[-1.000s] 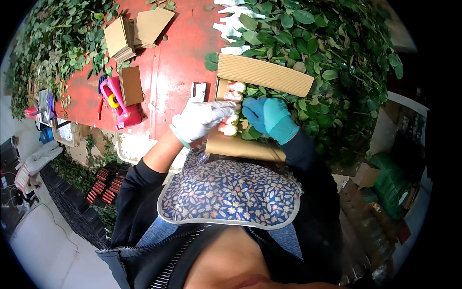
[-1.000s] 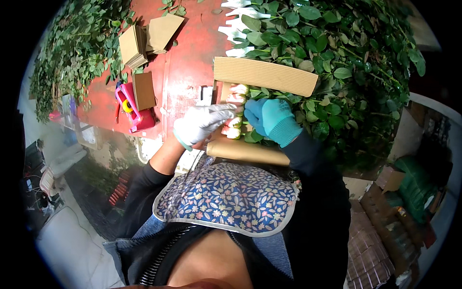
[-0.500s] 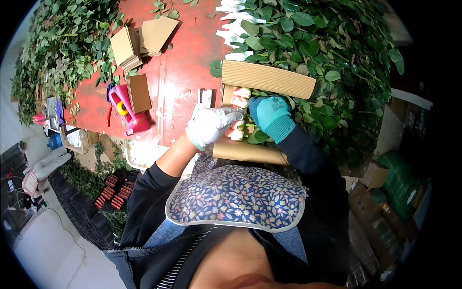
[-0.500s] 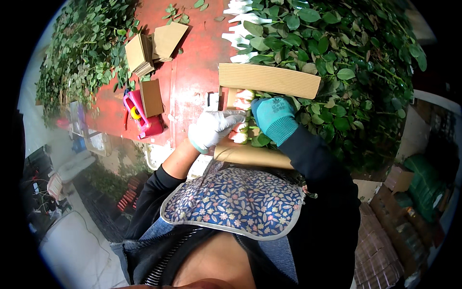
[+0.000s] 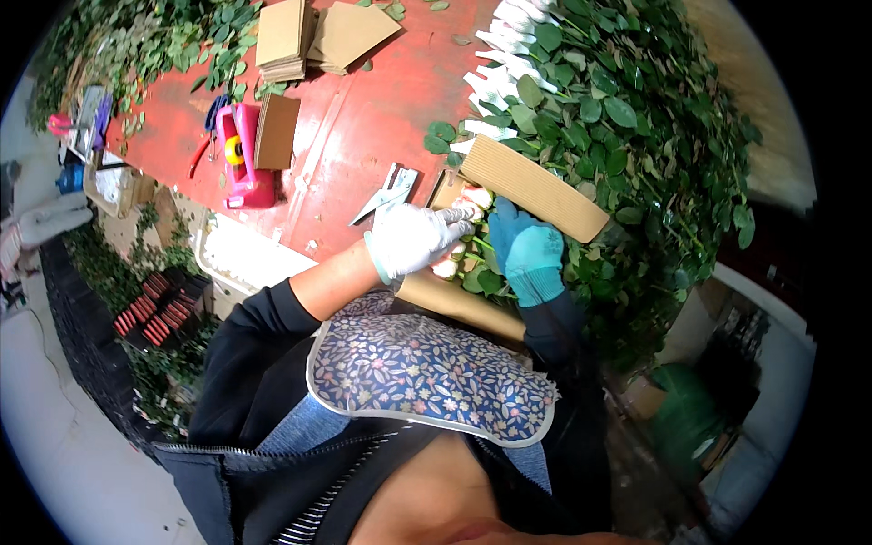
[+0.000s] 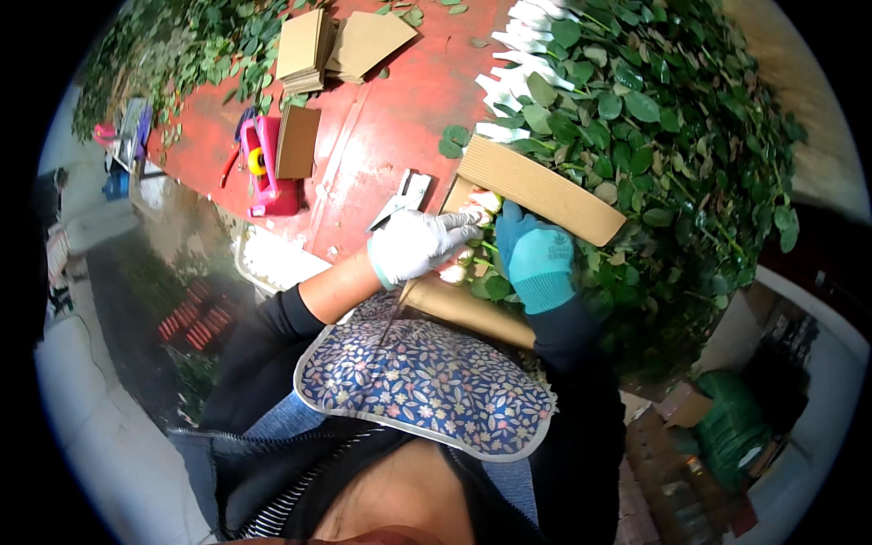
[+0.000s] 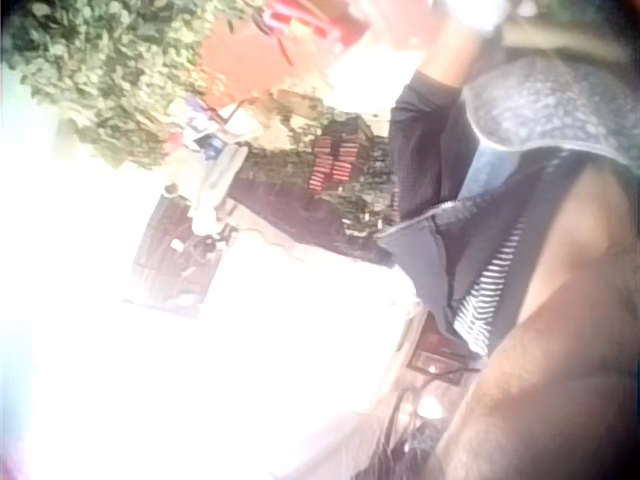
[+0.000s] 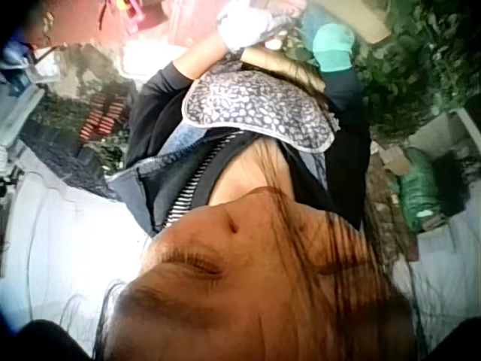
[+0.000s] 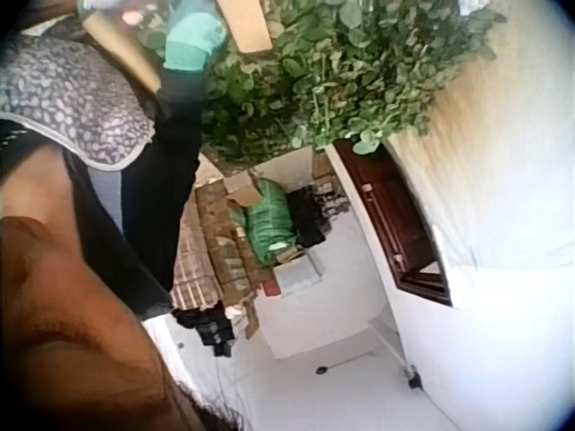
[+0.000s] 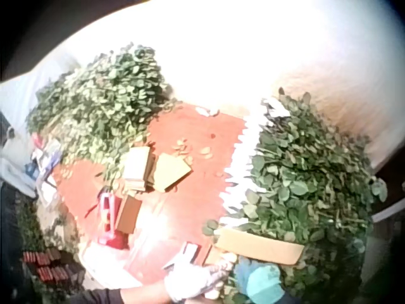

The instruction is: The person places individual flowers into cardboard sleeves and then packs the sleeved flowers into a larger cardboard box by hand.

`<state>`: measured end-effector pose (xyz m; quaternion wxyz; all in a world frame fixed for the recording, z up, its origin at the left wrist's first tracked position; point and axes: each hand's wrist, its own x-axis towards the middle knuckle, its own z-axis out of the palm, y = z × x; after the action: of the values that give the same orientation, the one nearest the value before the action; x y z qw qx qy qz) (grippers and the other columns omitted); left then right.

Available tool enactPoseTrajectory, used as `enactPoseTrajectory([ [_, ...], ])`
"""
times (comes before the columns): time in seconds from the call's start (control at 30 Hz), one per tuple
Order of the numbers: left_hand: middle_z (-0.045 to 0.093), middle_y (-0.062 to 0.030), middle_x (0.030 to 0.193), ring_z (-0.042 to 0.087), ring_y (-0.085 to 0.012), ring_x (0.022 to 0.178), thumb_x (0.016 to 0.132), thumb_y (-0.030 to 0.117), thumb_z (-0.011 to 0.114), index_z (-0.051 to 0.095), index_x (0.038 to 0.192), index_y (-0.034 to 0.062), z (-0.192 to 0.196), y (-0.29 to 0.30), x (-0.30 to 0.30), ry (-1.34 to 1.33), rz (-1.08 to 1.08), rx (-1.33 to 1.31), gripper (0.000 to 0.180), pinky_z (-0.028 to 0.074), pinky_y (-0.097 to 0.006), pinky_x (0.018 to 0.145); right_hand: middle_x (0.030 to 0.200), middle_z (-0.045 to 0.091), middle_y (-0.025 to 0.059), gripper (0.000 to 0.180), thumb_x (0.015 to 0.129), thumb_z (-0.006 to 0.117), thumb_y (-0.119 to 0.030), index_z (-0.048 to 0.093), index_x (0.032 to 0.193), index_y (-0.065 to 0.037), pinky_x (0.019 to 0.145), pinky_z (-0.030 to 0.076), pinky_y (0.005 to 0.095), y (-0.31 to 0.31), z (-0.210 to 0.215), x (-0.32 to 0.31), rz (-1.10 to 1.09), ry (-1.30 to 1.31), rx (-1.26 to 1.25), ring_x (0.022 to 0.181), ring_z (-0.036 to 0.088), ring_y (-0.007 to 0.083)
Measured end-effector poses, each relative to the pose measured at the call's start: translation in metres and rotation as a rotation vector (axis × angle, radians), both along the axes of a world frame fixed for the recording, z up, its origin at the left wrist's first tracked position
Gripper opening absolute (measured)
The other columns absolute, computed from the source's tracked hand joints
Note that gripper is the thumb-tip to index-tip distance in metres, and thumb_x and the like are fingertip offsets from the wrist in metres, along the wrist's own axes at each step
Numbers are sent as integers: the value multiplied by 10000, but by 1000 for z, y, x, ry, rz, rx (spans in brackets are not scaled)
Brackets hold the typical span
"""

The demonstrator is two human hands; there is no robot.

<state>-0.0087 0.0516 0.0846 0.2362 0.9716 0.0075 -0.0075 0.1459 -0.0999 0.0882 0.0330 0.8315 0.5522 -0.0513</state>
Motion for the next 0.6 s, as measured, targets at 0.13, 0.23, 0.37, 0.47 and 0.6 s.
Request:
enactPoseTrajectory([
  [0.13,678,-53,1034,681,-240,683,908,275,563,627,1149,161,-5,0,-1,13,17,-52,275,517,-397,501,788,658,173,338,887,625,-318,599,1096,-53,576,523,432,2,-31,6,43,-148,65,621,655,302],
  [0.23,684,-38,1013,681,-231,685,872,245,587,634,1149,181,-5,1,-2,71,18,-72,288,512,-379,489,767,660,154,291,879,645,-325,598,998,-64,565,519,442,6,-35,2,-25,-60,-23,617,652,310],
  [0.37,688,-34,970,683,-233,690,851,228,592,631,1149,176,-5,0,-4,48,33,-54,305,518,-385,501,699,633,129,272,874,656,-315,566,899,-59,507,502,446,0,-51,10,142,-74,104,591,644,307],
  [0.47,690,-40,1001,688,-244,720,893,252,572,629,1159,168,-10,0,-1,72,18,-92,284,532,-389,532,679,620,123,252,877,645,-291,559,880,-54,490,497,437,4,-45,5,61,-64,177,576,640,303],
  [0.6,667,-52,1169,695,-256,807,918,248,535,627,1216,178,-11,3,2,173,-4,-87,319,557,-382,617,675,629,140,232,885,620,-260,568,913,-36,490,497,431,8,-36,4,76,-32,231,573,638,312],
])
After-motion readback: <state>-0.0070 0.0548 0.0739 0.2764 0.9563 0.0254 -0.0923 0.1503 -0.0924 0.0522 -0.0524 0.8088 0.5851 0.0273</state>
